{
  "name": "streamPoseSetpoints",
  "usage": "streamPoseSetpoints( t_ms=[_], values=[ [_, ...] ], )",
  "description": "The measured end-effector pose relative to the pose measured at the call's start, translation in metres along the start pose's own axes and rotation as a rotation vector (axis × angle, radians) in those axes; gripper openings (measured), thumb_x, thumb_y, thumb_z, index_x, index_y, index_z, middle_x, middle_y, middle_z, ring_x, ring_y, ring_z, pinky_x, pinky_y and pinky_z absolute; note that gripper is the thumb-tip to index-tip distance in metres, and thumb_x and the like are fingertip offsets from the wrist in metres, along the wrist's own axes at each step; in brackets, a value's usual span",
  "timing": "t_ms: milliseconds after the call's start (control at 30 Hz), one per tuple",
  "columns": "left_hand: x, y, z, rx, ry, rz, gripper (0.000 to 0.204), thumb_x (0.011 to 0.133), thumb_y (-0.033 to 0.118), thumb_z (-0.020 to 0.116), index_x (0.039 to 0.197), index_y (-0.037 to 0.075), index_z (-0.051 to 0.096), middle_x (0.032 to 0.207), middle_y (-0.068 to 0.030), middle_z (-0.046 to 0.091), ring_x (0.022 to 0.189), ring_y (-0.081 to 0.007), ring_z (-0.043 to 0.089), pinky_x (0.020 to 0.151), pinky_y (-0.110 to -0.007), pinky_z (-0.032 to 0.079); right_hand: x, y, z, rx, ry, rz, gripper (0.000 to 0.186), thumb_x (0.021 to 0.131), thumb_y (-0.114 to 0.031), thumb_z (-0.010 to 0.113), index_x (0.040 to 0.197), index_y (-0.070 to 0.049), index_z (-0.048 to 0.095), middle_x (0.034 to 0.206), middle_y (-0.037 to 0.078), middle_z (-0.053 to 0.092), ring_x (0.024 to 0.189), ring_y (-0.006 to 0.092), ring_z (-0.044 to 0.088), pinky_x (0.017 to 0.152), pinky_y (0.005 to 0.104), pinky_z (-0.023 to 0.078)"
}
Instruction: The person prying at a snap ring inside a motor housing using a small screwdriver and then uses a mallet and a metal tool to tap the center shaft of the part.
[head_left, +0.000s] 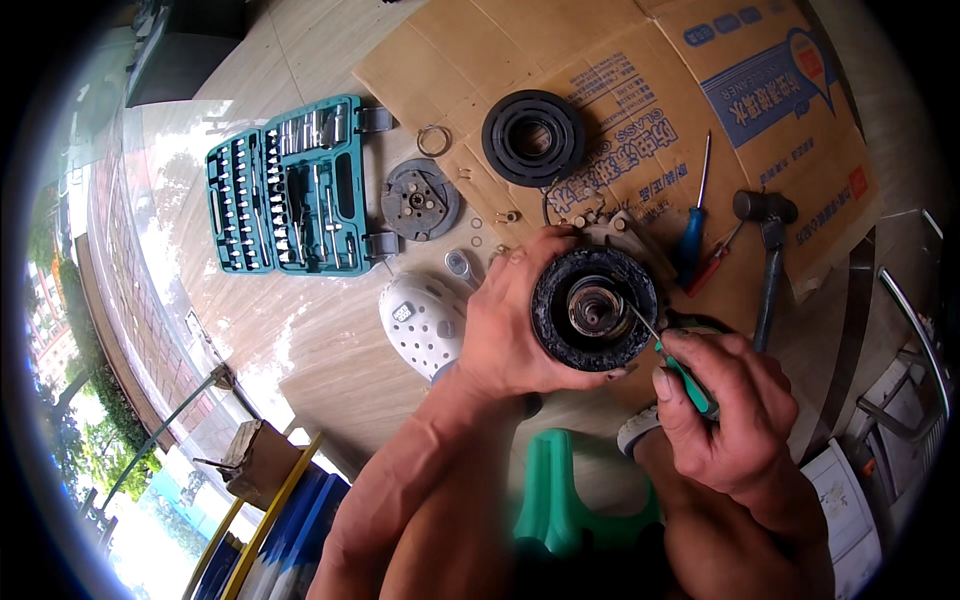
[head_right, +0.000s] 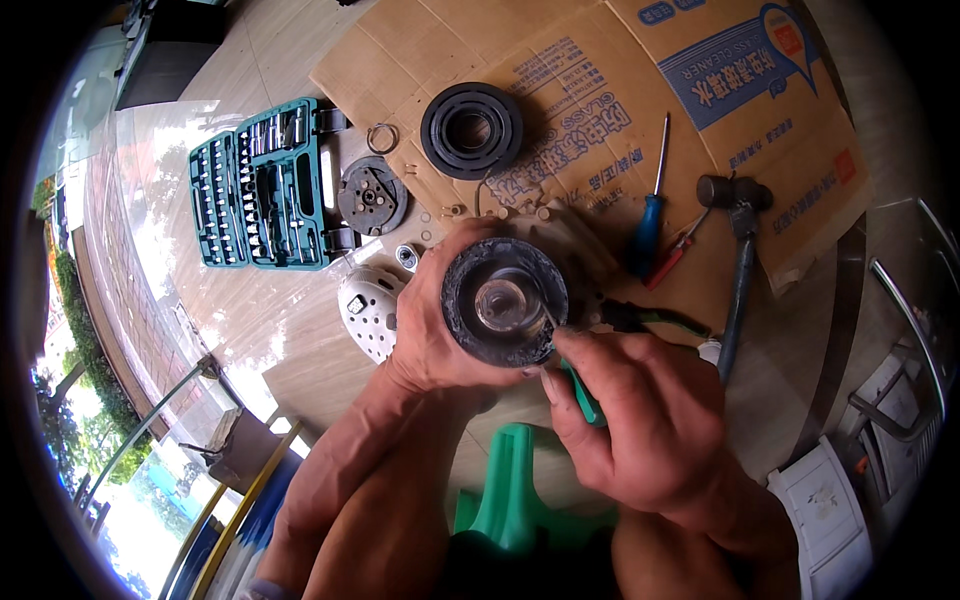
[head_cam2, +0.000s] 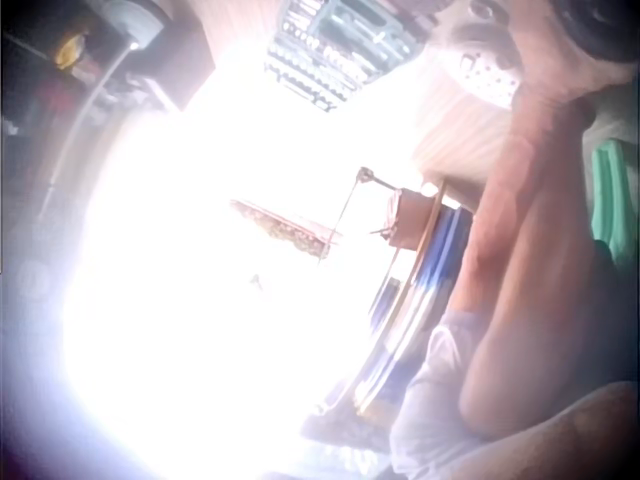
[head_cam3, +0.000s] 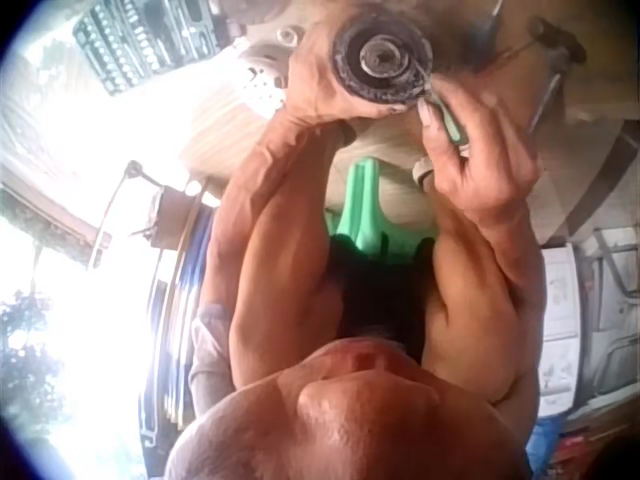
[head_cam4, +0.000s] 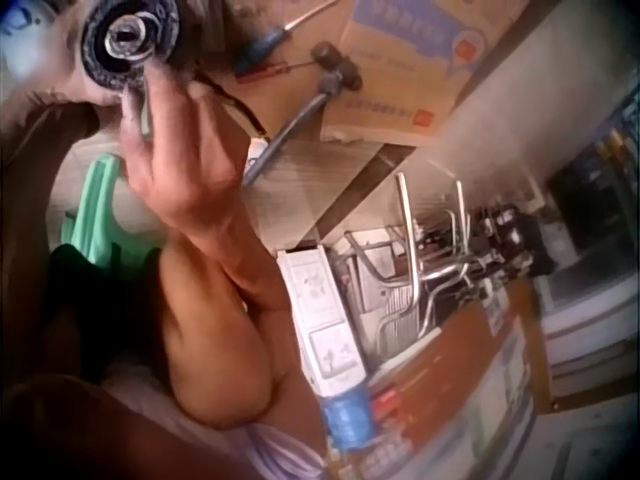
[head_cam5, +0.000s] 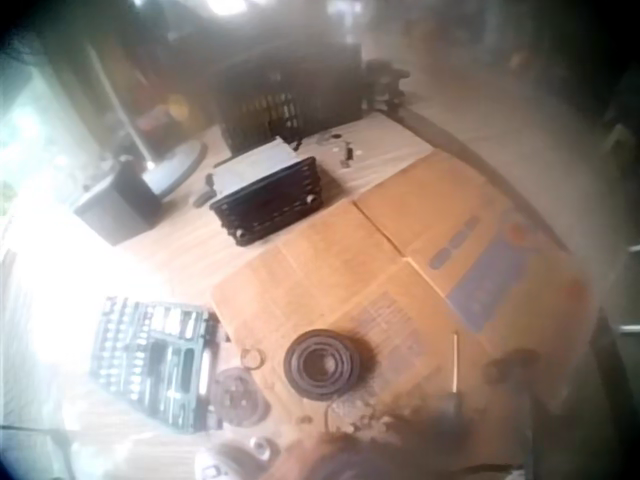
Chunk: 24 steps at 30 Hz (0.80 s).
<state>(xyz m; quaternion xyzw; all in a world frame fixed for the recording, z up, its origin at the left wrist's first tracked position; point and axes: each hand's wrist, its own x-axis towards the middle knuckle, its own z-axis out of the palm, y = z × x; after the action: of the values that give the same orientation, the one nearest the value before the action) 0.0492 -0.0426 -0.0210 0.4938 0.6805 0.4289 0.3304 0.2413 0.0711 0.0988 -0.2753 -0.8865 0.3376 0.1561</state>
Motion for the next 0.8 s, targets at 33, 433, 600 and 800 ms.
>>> streamPoseSetpoints(
  t_ms=[33,433,600,800],
  values=[
    [0.0,0.0,0.0,0.007,0.009,0.011,0.106,0.049,0.046,0.104,0.136,0.003,0.061,0.134,-0.0189,0.069,0.112,-0.0402,0.07,0.101,-0.046,0.055,0.0,0.0,0.001,0.007,0.004,0.004,0.039,0.087,-0.005,0.085,0.123,0.003,0.071,0.096,0.017,0.074,0.076,0.0304,0.074,0.067,0.0391,0.06],
    [-0.003,-0.002,0.004,-0.007,0.048,0.05,0.104,0.05,0.044,0.105,0.134,0.0,0.061,0.131,-0.0201,0.07,0.109,-0.0395,0.071,0.099,-0.046,0.055,0.006,-0.001,0.001,0.04,-0.035,0.051,0.037,0.089,-0.002,0.081,0.124,0.004,0.07,0.098,0.017,0.071,0.08,0.0314,0.073,0.068,0.0401,0.059],
    [-0.001,-0.001,0.003,0.017,0.033,0.064,0.104,0.05,0.043,0.106,0.134,0.0,0.061,0.13,-0.0207,0.07,0.109,-0.0391,0.071,0.098,-0.046,0.056,0.006,0.0,0.0,0.043,-0.05,0.052,0.039,0.088,-0.002,0.081,0.124,0.003,0.068,0.097,0.017,0.067,0.078,0.0318,0.072,0.066,0.0403,0.059],
    [0.0,0.003,0.002,0.051,0.041,0.071,0.105,0.05,0.043,0.106,0.135,0.0,0.061,0.131,-0.0213,0.069,0.111,-0.0389,0.071,0.098,-0.046,0.057,0.02,-0.008,-0.008,0.075,-0.113,0.124,0.026,0.094,-0.001,0.075,0.119,0.004,0.068,0.097,0.019,0.072,0.081,0.0333,0.073,0.069,0.0409,0.058]
  ],
)
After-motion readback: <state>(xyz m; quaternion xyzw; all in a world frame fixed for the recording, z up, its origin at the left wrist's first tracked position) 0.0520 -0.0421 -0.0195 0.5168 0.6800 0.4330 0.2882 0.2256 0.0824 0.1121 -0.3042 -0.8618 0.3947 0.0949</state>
